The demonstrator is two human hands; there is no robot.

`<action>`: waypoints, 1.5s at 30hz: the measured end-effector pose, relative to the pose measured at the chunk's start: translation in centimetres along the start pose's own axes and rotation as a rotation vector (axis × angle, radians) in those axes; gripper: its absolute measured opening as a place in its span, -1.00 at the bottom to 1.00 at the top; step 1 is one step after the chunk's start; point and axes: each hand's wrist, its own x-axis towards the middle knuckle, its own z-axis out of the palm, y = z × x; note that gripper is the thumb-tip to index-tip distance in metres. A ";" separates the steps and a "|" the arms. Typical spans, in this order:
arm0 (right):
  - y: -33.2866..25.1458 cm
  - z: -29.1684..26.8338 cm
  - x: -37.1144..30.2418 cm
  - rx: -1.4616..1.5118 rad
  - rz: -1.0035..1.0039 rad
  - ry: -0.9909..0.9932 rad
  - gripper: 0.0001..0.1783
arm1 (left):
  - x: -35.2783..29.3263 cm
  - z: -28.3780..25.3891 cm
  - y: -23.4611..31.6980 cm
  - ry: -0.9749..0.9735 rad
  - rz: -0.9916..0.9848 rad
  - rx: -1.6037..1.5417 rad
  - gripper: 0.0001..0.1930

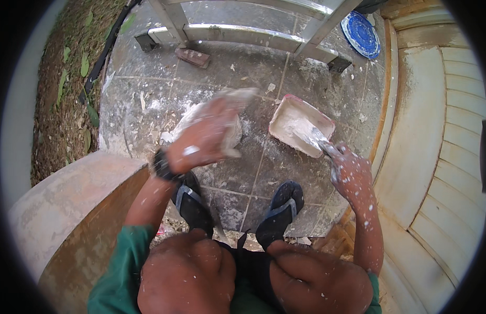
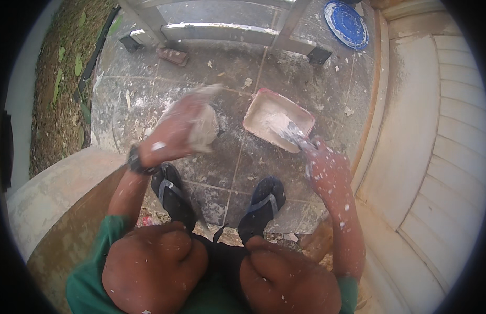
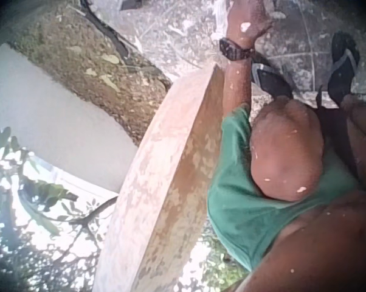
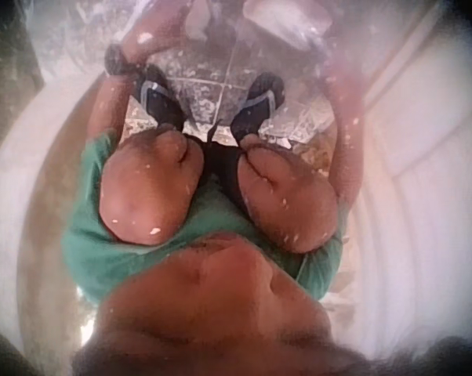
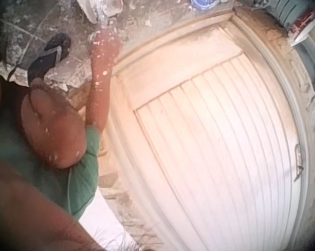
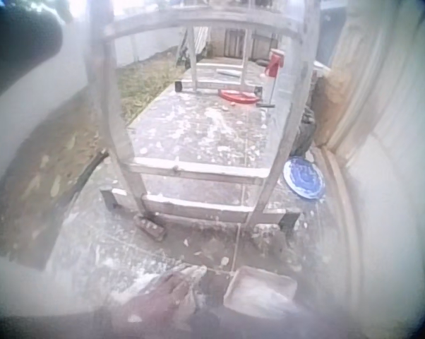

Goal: The person scoops a white powder from a bag into a small container and mixes it with a trowel. They then apply the mixture to a wall surface, smoothing it with the trowel.

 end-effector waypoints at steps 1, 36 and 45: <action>-0.3 0.3 0.7 -0.062 -0.047 0.025 -0.46 | 2.9 2.0 -0.1 0.050 0.202 -0.013 0.43; -3.1 3.8 -0.1 0.270 0.076 -0.051 -0.70 | 2.2 18.4 7.6 0.125 -0.367 0.012 0.26; -4.3 4.2 -0.9 0.127 0.128 0.186 -0.74 | 1.6 18.4 7.3 0.015 -0.289 0.018 -0.10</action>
